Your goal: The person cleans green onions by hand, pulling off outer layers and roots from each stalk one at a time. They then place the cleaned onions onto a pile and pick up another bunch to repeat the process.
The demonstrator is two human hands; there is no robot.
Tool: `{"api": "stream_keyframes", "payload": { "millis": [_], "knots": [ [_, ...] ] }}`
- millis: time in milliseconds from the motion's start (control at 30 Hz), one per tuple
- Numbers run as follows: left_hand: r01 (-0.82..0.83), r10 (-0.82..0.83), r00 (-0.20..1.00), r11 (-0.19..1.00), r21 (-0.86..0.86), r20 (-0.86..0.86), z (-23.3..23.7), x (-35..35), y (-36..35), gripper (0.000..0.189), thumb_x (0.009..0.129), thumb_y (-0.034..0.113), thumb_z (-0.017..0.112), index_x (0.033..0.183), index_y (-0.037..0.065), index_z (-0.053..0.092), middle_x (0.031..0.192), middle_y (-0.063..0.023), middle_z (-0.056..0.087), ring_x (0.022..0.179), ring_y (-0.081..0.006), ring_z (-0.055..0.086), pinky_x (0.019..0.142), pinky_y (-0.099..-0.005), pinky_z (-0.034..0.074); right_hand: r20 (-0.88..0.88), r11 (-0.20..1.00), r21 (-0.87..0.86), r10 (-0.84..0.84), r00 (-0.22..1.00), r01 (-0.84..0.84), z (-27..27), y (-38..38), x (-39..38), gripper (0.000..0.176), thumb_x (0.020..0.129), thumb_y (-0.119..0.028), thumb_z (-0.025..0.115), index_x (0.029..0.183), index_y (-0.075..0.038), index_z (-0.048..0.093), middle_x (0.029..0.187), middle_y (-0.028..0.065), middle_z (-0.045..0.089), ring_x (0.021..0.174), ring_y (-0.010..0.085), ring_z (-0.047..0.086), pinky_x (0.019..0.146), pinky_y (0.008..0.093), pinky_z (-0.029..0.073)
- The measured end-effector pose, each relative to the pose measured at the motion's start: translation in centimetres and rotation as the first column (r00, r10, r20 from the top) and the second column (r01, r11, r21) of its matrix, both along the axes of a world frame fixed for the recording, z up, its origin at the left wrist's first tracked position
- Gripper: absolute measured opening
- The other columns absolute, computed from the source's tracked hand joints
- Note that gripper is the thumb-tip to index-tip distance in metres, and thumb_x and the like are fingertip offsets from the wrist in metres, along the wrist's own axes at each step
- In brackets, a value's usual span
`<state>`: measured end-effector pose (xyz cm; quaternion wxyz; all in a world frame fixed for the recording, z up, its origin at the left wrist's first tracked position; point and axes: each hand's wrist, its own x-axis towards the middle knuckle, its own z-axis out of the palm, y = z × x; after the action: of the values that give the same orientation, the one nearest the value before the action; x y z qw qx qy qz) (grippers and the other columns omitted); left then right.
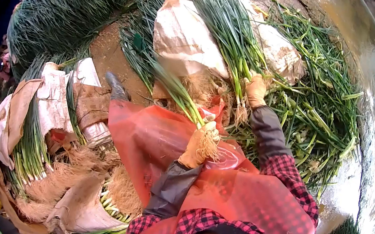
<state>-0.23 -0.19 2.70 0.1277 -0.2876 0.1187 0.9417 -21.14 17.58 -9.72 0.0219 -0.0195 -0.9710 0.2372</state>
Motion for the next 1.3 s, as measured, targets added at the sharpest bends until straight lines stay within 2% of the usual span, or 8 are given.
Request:
{"api": "stream_keyframes", "payload": {
  "millis": [233,500,567,667,833,1033,1200,1300],
  "knots": [
    [0.005,-0.043,0.992,0.950,-0.311,-0.117,2.4,-0.3,1.5,0.018,0.086,0.008,0.055,0.104,0.010,0.051,0.083,-0.0006,0.053,0.071,-0.0096,0.055,0.060,-0.0209,0.047,0.234,0.569,-0.822,0.331,0.914,0.004,13.7,-2.4,5.2,0.019,0.085,-0.018,0.062,0.096,-0.003,0.062,0.079,0.0013,0.061,0.068,0.0084,0.054,0.063,0.0237,0.045],
    [0.027,-0.046,0.997,0.950,-0.312,-0.054,0.5,0.5,2.0,0.019,0.085,0.010,0.058,0.102,0.005,0.054,0.080,-0.0034,0.059,0.065,-0.0123,0.057,0.055,-0.0220,0.048,0.409,0.282,-0.906,0.390,0.825,0.316,12.4,-5.8,10.0,0.007,0.085,-0.009,0.062,0.079,-0.006,0.058,0.069,-0.0033,0.056,0.055,0.0036,0.044,0.049,0.0173,0.035],
    [0.006,-0.032,0.995,0.963,-0.270,-0.093,0.2,0.2,1.7,0.024,0.087,0.016,0.056,0.107,0.002,0.054,0.082,-0.0044,0.060,0.064,-0.0134,0.057,0.055,-0.0233,0.050,0.056,0.508,-0.846,0.388,0.920,-0.163,11.4,-6.0,11.0,0.009,0.084,-0.006,0.061,0.080,-0.004,0.054,0.068,-0.0012,0.055,0.056,0.0048,0.050,0.047,0.0178,0.040],
    [-0.077,0.074,0.997,0.993,-0.092,-0.037,-0.3,0.3,0.9,0.020,0.088,0.017,0.055,0.102,0.003,0.056,0.081,-0.0040,0.060,0.068,-0.0127,0.058,0.055,-0.0236,0.050,0.014,0.331,-0.937,0.351,0.936,-0.110,16.7,-5.4,13.9,0.008,0.087,-0.009,0.058,0.081,-0.008,0.052,0.068,-0.0026,0.054,0.060,0.0038,0.049,0.049,0.0173,0.037],
    [-0.103,0.104,0.994,0.994,0.041,-0.033,-0.7,0.5,0.4,0.020,0.088,0.017,0.054,0.103,0.004,0.057,0.079,-0.0032,0.060,0.067,-0.0121,0.057,0.054,-0.0229,0.048,-0.259,0.737,-0.676,-0.207,0.943,-0.024,19.0,2.0,9.4,0.036,0.092,-0.018,0.050,0.125,-0.005,0.044,0.114,0.0126,0.056,0.101,0.0172,0.055,0.078,0.0285,0.047],
    [-0.031,0.013,0.990,0.992,-0.122,-0.144,-2.7,1.3,0.9,0.023,0.089,0.017,0.051,0.107,0.001,0.053,0.085,-0.0094,0.060,0.071,-0.0174,0.060,0.057,-0.0269,0.051,0.322,0.428,-0.894,0.821,0.471,-0.134,15.2,-4.5,10.4,0.043,0.087,-0.028,0.057,0.119,0.000,0.053,0.112,0.0090,0.059,0.103,0.0149,0.053,0.090,0.0268,0.040],
    [0.056,-0.065,0.998,0.970,-0.236,-0.028,1.6,1.9,0.3,0.020,0.088,0.019,0.050,0.098,0.002,0.055,0.083,-0.0088,0.061,0.069,-0.0173,0.060,0.059,-0.0295,0.051,0.570,0.731,-0.663,0.631,0.526,-0.160,15.8,-7.1,11.3,0.022,0.075,-0.019,0.071,0.092,-0.004,0.068,0.074,-0.0013,0.063,0.069,0.0062,0.055,0.061,0.0240,0.044],
    [0.055,-0.076,0.994,0.970,-0.235,-0.078,-0.2,1.8,0.2,0.017,0.088,0.018,0.050,0.096,0.003,0.055,0.079,-0.0070,0.060,0.067,-0.0169,0.059,0.058,-0.0289,0.050,0.214,0.699,-0.575,0.629,0.747,-0.424,14.6,-7.3,13.2,0.019,0.078,-0.020,0.066,0.087,-0.003,0.067,0.074,0.0152,0.062,0.070,0.0273,0.060,0.065,0.0361,0.046]
  ]
}}
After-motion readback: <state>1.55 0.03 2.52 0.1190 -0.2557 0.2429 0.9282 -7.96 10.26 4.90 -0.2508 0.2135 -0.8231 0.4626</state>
